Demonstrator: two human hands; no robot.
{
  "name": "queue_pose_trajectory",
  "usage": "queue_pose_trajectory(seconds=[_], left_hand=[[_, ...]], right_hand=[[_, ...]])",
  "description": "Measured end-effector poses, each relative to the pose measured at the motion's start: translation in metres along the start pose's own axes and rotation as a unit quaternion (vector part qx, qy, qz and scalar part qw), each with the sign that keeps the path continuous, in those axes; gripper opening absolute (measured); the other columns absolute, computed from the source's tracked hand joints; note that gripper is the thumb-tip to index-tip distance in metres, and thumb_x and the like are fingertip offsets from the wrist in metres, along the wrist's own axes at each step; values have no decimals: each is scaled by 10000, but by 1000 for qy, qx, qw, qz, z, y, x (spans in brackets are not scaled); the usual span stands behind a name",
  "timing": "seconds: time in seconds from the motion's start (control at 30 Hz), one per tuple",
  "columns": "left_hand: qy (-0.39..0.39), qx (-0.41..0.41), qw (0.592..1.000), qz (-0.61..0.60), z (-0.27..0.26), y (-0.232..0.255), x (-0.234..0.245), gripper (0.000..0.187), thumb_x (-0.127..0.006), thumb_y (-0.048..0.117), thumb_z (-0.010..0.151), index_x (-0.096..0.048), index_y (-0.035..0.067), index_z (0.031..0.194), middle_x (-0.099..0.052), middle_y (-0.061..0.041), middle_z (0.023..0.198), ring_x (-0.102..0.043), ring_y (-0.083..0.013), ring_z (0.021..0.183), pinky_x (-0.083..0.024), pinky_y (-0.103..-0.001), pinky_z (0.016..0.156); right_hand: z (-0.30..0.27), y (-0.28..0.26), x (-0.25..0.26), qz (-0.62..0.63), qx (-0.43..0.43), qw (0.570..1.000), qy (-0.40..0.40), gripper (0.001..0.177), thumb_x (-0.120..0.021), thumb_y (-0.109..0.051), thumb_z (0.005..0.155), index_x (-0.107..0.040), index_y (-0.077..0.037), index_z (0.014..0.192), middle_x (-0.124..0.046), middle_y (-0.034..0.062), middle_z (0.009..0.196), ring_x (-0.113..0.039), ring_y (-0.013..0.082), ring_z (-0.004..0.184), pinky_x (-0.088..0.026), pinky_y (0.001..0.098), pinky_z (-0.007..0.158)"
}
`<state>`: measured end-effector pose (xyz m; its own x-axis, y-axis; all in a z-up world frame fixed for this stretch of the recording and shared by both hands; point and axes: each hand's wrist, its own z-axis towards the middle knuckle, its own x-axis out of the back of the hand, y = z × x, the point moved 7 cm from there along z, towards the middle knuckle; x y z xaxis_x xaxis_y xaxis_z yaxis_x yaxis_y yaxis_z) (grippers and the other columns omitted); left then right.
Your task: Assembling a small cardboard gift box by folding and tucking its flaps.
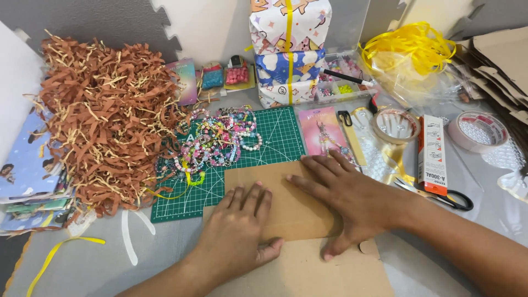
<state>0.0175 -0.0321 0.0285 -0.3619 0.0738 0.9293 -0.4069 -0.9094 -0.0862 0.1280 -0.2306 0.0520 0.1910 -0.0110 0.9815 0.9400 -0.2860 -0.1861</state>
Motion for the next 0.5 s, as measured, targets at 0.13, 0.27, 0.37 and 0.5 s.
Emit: queue_pose_trajectory(seconds=[0.13, 0.27, 0.37, 0.5], left_hand=[[11, -8, 999, 34, 1, 1, -1, 1016, -709, 789, 925, -647, 23, 1589, -683, -313, 1572, -720, -529, 1272, -529, -592, 1155], [4, 1, 1000, -2, 3, -2, -4, 1071, -650, 895, 959, -630, 73, 1646, -679, -302, 1590, -711, -516, 1303, -493, -578, 1175], [26, -1, 1000, 7, 8, 1, 11, 1156, -698, 963, 898, -656, 48, 1604, -718, -278, 1504, -721, -474, 1239, -517, -564, 1135], [47, 19, 999, 12, 13, -1, 26, 1193, -807, 923, 801, -632, 92, 1639, -736, -207, 1489, -723, -423, 1223, -528, -537, 1110]], right_hand=[[-2, -14, -12, -65, 29, 996, 49, 1444, -924, -911, 864, -282, -58, 1838, -170, 444, 1828, -113, 617, 1704, -31, 694, 1348], [0, -14, -3, -108, 48, 987, 113, 1045, -720, -796, 965, -545, -19, 1640, -507, 370, 1701, -475, 578, 1559, -160, 759, 1360], [0, -10, -19, -135, 28, 981, 139, 933, -748, -653, 964, -553, -25, 1627, -584, 309, 1664, -529, 534, 1541, -290, 735, 1328], [1, -20, 11, -133, 59, 969, 200, 748, -773, -570, 1016, -650, -27, 1515, -734, 237, 1511, -690, 461, 1391, -437, 676, 1261]])
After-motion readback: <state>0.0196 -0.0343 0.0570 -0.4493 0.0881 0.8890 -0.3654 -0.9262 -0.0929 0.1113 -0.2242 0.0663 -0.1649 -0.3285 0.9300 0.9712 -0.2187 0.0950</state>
